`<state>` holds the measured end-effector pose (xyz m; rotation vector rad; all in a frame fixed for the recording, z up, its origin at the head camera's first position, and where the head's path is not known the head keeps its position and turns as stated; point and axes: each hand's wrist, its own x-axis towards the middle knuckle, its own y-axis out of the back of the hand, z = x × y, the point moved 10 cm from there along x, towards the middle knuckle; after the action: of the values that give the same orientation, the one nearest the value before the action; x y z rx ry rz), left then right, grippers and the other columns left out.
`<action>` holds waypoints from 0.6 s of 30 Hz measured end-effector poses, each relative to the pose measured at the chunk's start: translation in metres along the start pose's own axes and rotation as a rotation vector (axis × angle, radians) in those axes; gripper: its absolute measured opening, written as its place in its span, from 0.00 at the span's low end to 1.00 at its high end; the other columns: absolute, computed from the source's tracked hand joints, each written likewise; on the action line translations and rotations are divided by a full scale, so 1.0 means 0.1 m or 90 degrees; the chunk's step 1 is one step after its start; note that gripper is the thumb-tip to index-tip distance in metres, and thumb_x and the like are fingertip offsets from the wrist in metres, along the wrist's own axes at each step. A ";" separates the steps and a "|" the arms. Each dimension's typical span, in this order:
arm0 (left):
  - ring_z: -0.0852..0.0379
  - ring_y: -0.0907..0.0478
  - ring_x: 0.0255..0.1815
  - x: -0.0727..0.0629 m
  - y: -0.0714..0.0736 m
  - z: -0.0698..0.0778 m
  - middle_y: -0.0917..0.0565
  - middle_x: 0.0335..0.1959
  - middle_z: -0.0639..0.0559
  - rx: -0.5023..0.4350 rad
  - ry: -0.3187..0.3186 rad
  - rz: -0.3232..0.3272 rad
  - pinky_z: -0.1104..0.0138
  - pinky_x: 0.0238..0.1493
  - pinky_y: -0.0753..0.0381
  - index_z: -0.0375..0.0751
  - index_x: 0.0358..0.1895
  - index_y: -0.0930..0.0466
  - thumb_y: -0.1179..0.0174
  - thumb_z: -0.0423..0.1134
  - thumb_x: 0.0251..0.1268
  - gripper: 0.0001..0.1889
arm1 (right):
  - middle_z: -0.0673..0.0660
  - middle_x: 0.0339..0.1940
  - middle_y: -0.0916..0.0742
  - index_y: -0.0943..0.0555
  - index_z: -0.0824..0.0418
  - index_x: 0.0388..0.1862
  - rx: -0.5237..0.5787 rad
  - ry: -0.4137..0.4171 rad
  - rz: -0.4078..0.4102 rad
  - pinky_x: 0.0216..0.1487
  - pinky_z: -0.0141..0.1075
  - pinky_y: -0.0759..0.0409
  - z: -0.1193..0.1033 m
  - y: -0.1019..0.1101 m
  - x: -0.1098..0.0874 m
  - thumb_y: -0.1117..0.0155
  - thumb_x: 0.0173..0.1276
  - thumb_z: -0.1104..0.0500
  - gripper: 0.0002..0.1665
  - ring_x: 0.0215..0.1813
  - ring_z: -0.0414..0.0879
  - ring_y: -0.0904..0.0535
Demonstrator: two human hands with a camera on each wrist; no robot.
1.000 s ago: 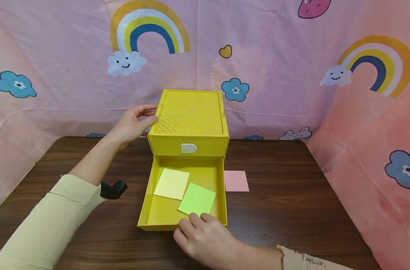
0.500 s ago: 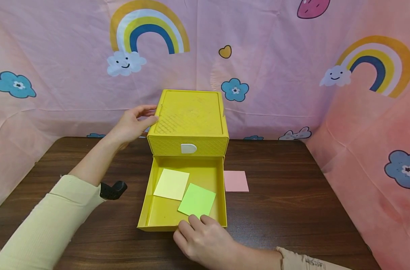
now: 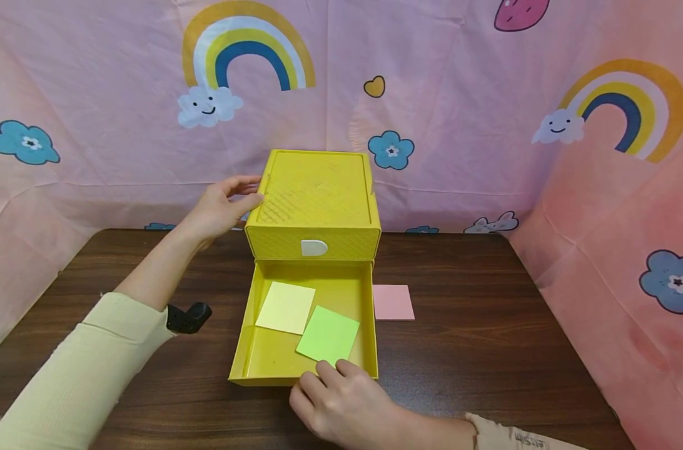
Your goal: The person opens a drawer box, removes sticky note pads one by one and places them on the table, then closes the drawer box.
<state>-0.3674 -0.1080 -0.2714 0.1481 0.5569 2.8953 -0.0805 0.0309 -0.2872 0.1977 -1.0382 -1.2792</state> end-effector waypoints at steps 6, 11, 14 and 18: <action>0.50 0.30 0.58 0.00 0.01 -0.01 0.33 0.63 0.45 -0.004 0.002 0.002 0.60 0.41 0.17 0.44 0.67 0.38 0.47 0.44 0.67 0.27 | 0.46 0.20 0.27 0.22 0.54 0.28 0.052 -0.024 -0.014 0.18 0.23 0.40 0.07 0.04 0.05 0.60 0.73 0.59 0.18 0.19 0.38 0.37; 0.50 0.29 0.56 0.00 0.01 -0.01 0.32 0.62 0.46 0.001 0.007 0.004 0.61 0.42 0.17 0.45 0.67 0.38 0.47 0.44 0.66 0.27 | 0.45 0.19 0.27 0.23 0.54 0.28 0.104 -0.048 -0.031 0.18 0.24 0.38 0.11 0.00 0.04 0.60 0.73 0.56 0.18 0.20 0.39 0.36; 0.50 0.28 0.55 -0.01 0.01 0.00 0.32 0.62 0.45 0.003 0.007 0.005 0.62 0.41 0.17 0.45 0.67 0.38 0.47 0.44 0.67 0.27 | 0.46 0.19 0.27 0.24 0.53 0.27 0.140 -0.072 -0.042 0.18 0.25 0.37 0.16 -0.05 0.03 0.58 0.72 0.55 0.17 0.20 0.39 0.36; 0.50 0.26 0.54 -0.01 0.01 0.00 0.32 0.62 0.45 0.007 0.008 0.006 0.62 0.40 0.17 0.45 0.67 0.38 0.47 0.44 0.67 0.27 | 0.46 0.19 0.28 0.25 0.52 0.27 0.148 -0.088 -0.054 0.19 0.24 0.36 0.24 -0.07 0.06 0.58 0.71 0.53 0.16 0.20 0.39 0.37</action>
<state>-0.3668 -0.1094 -0.2714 0.1351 0.5751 2.9042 -0.1035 0.0331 -0.2748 0.3378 -1.3099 -1.2598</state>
